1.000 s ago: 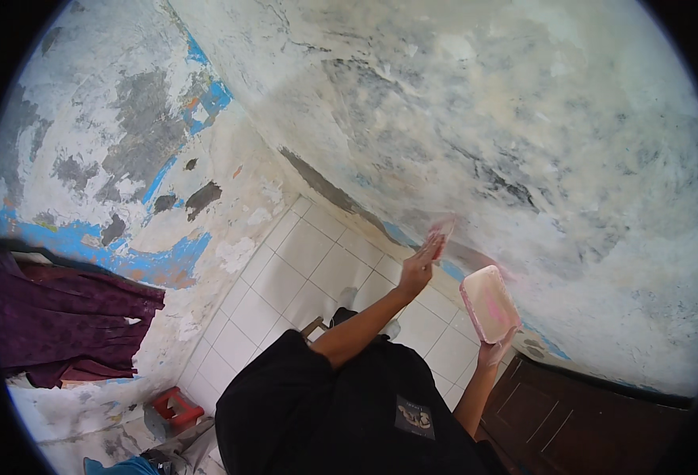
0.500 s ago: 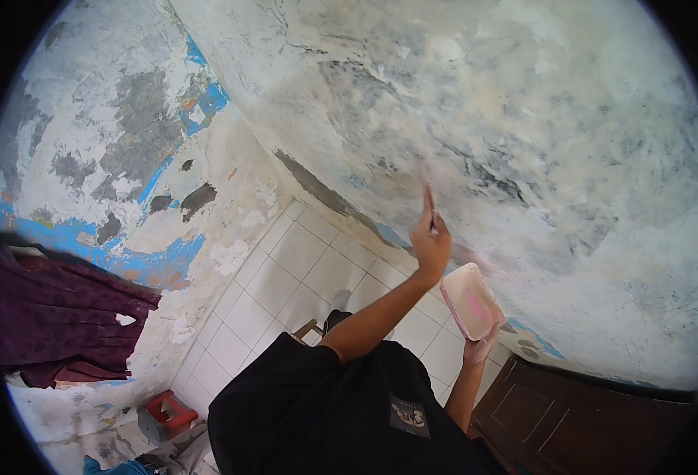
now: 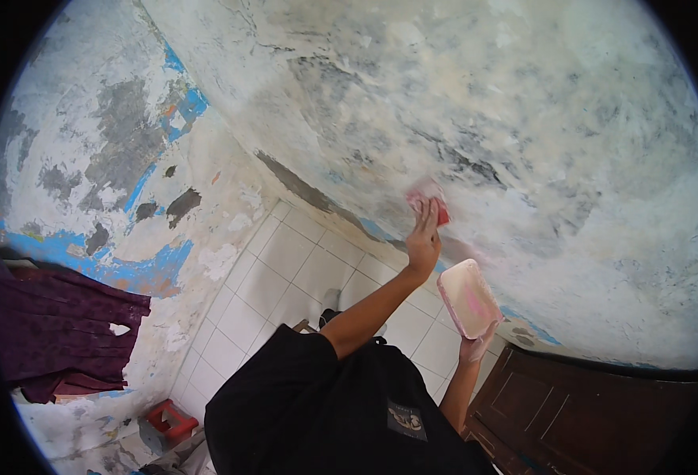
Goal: The person applies putty to a ceiling to repair peeling paint. The putty is applied using a scraper.
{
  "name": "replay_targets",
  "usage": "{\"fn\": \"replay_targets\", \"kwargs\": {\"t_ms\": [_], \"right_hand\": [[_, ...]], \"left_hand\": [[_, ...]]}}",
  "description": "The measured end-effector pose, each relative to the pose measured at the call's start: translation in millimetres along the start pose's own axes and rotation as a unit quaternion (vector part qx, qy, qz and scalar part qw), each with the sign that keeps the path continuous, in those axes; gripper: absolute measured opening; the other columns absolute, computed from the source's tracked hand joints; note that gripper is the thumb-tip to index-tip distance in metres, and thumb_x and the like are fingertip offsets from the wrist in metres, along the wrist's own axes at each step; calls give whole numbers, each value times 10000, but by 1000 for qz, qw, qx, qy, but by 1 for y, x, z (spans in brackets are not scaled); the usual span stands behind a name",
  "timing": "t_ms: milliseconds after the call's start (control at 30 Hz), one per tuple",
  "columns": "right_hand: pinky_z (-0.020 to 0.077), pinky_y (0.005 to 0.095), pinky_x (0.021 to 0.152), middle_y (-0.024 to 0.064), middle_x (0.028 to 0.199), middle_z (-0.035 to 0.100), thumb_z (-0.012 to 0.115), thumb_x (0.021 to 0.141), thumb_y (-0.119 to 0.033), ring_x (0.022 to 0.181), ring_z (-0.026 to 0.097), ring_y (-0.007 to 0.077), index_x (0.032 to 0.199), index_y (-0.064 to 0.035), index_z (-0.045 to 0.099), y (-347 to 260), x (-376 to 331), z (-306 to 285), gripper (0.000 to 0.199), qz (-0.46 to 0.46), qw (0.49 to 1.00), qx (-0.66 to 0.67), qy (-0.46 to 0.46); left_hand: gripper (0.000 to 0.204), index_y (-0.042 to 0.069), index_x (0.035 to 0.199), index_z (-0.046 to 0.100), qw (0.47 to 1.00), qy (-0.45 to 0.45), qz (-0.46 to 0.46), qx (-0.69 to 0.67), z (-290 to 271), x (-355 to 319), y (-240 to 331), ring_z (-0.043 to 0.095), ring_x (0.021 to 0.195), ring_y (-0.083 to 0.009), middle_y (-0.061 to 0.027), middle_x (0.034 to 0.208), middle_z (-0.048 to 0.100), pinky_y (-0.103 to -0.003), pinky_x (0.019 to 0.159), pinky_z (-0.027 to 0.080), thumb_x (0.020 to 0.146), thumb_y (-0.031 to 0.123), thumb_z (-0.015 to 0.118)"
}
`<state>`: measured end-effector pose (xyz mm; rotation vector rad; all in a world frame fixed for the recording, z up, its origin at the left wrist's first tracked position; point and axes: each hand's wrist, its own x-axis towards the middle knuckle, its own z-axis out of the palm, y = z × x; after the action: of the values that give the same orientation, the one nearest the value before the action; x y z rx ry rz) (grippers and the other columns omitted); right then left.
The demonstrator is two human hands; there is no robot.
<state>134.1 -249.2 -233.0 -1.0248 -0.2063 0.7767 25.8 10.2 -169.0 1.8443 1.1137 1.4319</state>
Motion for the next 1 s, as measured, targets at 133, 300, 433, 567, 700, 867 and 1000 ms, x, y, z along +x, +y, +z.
{"fn": "replay_targets", "kwargs": {"t_ms": [133, 300, 433, 567, 700, 867, 1000], "right_hand": [[338, 441, 1193, 111, 1551, 414, 471, 1045, -567, 1447, 392, 273, 1543, -91, 328, -1, -8, -1, 704, 30, 999, 20, 25], [337, 447, 1192, 113, 1553, 412, 472, 1047, -561, 1447, 390, 279, 1544, -89, 327, -3, -7, -2, 701, 7, 1000, 15, 25], [384, 488, 1149, 93, 1535, 451, 500, 1021, -589, 1425, 426, 282, 1536, -107, 375, 5, -8, -6, 717, -8, 1000, 5, 3], [387, 498, 1143, 92, 1542, 441, 502, 1017, -596, 1426, 423, 286, 1537, -115, 374, 6, -13, -1, 720, 6, 1000, 16, 9], [394, 509, 1130, 88, 1547, 435, 503, 1013, -603, 1432, 414, 284, 1541, -125, 372, 4, -12, -1, 724, 10, 1000, 19, -2], [392, 518, 1126, 84, 1549, 434, 498, 1016, -601, 1438, 404, 277, 1538, -124, 376, 0, -7, -12, 717, 19, 999, 35, 24], [399, 475, 1128, 87, 1541, 443, 461, 1043, -576, 1426, 419, 276, 1535, -100, 378, -13, -10, -10, 690, -31, 999, -34, 11]], "left_hand": [[717, 91, 1536, 452, 994, -85, 65, -25, -25, -50, -18, 497, 1377, -389, -229, 1522, 478, -400, 986, 526, 857, -127, 520], [451, -7, 1371, 583, 966, 46, -249, -52, -59, -13, -30, 684, 912, -197, -165, 1104, 706, -299, 821, 520, 929, -55, 513], [442, -62, 1372, 570, 959, 104, -206, -165, -61, 54, -19, 618, 942, -128, -120, 1151, 704, -277, 824, 504, 933, -58, 520], [525, -32, 1459, 516, 942, 193, -116, -250, -36, 66, 70, 585, 925, -115, -156, 1210, 696, -266, 824, 495, 935, -72, 507], [564, -48, 1499, 454, 979, 47, -76, -185, -53, 31, 87, 607, 1014, -130, -208, 1306, 655, -264, 872, 494, 938, -91, 489], [619, -17, 1498, 476, 987, 45, -31, -150, -57, 13, 25, 555, 1356, -338, -237, 1469, 551, -328, 1046, 470, 888, -123, 494], [680, 32, 1525, 454, 992, 123, 20, -17, -3, 21, -34, 476, 1396, -424, -252, 1518, 483, -427, 1091, 459, 867, -135, 492]]}}
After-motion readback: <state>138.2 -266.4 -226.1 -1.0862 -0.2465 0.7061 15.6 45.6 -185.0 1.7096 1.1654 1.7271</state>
